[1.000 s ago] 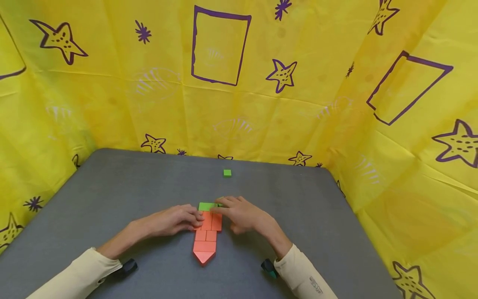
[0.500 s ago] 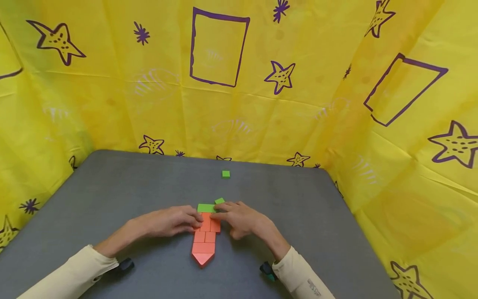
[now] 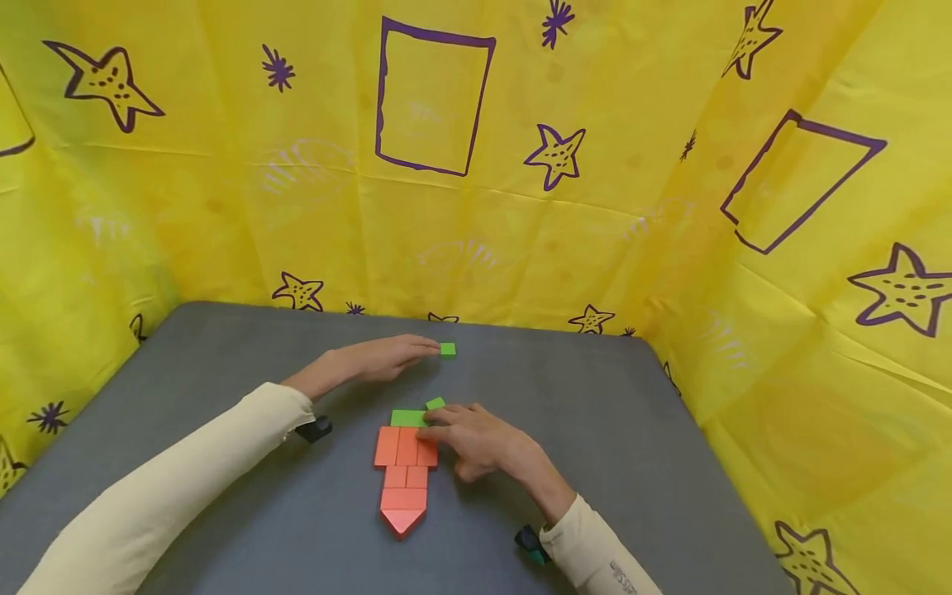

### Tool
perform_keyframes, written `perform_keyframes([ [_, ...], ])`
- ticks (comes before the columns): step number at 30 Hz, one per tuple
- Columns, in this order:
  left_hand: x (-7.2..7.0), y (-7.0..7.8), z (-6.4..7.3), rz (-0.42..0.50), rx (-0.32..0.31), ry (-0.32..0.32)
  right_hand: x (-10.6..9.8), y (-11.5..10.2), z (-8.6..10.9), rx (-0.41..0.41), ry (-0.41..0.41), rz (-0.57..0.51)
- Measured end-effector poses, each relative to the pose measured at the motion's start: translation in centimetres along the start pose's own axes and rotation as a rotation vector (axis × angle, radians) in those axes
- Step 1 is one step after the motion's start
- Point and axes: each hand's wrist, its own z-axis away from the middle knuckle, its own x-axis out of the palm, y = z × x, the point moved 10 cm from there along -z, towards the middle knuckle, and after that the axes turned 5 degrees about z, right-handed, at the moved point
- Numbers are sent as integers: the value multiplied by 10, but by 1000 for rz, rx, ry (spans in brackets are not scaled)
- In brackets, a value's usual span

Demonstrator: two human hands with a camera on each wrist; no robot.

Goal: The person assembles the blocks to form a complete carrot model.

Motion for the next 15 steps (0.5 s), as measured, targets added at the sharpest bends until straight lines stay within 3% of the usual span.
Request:
perform_keyframes([
  [3,12,-16,-17,7,-72,-90,0,-2,0,-2,6,-4],
  [5,15,-23,-22,-11,-100,-100,-1,-4,-1,-11,12,-5],
  [11,1,-24,-26,-121,-59,44,0,-4,-2,-14,8,-5],
  [15,3,-20,-29,-101,-43,36,-1,0,1,1,7,2],
])
